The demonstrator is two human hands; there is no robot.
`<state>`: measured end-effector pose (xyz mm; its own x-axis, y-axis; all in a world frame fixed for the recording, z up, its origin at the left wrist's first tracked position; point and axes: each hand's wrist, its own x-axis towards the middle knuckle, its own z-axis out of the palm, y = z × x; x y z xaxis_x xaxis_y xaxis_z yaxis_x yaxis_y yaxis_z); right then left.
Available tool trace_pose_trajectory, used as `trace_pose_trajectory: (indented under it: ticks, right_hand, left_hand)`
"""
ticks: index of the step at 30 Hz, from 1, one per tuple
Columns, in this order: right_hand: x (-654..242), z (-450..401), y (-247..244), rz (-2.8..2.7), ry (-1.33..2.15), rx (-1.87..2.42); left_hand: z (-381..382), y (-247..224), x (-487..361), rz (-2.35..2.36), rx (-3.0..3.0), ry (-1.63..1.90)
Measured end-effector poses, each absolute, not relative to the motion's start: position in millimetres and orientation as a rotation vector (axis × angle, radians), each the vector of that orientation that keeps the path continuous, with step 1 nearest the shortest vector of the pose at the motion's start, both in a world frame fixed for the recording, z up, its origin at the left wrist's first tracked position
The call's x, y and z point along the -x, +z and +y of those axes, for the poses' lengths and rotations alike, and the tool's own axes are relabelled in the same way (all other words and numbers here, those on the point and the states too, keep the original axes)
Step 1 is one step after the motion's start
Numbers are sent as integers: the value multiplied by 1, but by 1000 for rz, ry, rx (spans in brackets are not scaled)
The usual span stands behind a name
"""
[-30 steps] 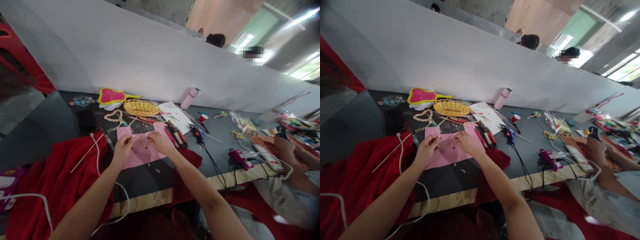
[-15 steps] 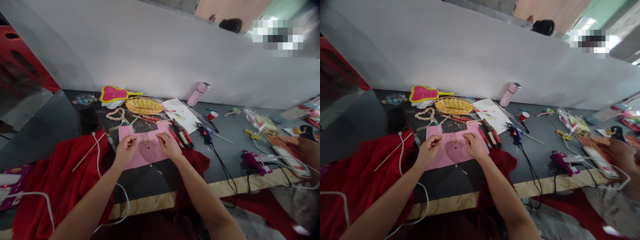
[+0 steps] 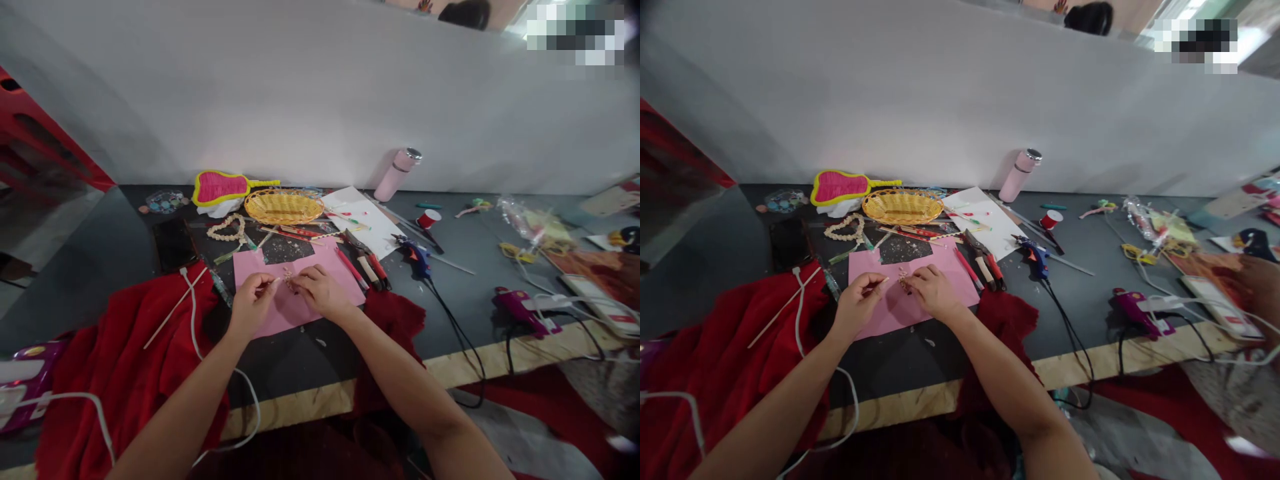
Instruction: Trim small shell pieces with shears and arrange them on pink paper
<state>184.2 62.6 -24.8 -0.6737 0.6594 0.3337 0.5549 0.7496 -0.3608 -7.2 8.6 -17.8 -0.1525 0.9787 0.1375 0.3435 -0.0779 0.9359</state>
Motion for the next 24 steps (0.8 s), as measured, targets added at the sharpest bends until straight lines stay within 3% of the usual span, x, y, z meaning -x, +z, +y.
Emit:
trace_pose_trajectory:
  ticks: [7,18,24]
  right_hand:
    - [-179,63,-28,-2489,326,935]
    - [-192,70,-27,-2239,470,989]
    - [-193,71,-25,-2292,388,1051]
  left_hand:
    - [10,-24,7,1553,-1694,1207]
    - [10,-22,10,1566,-1672,1246]
    - [10,-19,12,1622,-1593,1319]
